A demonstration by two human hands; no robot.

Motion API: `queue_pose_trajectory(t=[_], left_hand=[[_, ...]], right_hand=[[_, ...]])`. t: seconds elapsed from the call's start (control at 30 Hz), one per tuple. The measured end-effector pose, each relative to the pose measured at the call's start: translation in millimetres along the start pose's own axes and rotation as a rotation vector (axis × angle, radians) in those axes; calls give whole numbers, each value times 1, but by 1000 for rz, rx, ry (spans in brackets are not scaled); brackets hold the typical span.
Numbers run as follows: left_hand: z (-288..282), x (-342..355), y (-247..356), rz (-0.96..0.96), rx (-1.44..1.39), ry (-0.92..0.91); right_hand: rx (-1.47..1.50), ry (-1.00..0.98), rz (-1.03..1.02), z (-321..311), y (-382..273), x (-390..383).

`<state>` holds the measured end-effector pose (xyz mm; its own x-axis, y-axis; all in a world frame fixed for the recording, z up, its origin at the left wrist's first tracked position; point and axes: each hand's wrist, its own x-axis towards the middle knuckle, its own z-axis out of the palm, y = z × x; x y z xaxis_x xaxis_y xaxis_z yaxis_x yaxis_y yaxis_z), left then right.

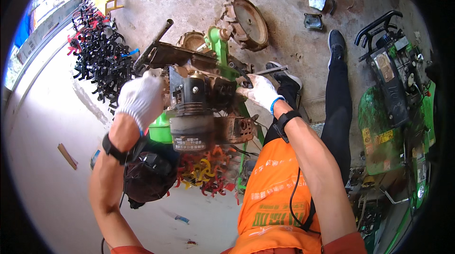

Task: The person puts on gloves and uses a screwdriver and wrench to remove bolts and parts from a small green engine. They work on the engine while sitting on the floor, removing components and placing them aside.

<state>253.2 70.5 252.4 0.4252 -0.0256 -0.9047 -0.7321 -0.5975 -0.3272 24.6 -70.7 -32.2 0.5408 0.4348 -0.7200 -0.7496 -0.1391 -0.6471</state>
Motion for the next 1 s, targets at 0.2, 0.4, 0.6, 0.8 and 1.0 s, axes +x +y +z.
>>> queue_pose_trajectory(t=[0.2,0.4,0.6,0.8,1.0], left_hand=[[34,-60,5,-58,-75,126],[89,-124,5,-185,-369,153],[176,-153,-38,-169,-684,369],[248,-146,-102,-327,-736,246],[335,-89,-147,-377,-685,188]], right_hand=[[55,122,48,22,-4,0],[62,64,91,21,-6,5],[-36,159,64,25,-9,6],[-26,147,79,26,-11,5],[5,168,87,27,-13,3]])
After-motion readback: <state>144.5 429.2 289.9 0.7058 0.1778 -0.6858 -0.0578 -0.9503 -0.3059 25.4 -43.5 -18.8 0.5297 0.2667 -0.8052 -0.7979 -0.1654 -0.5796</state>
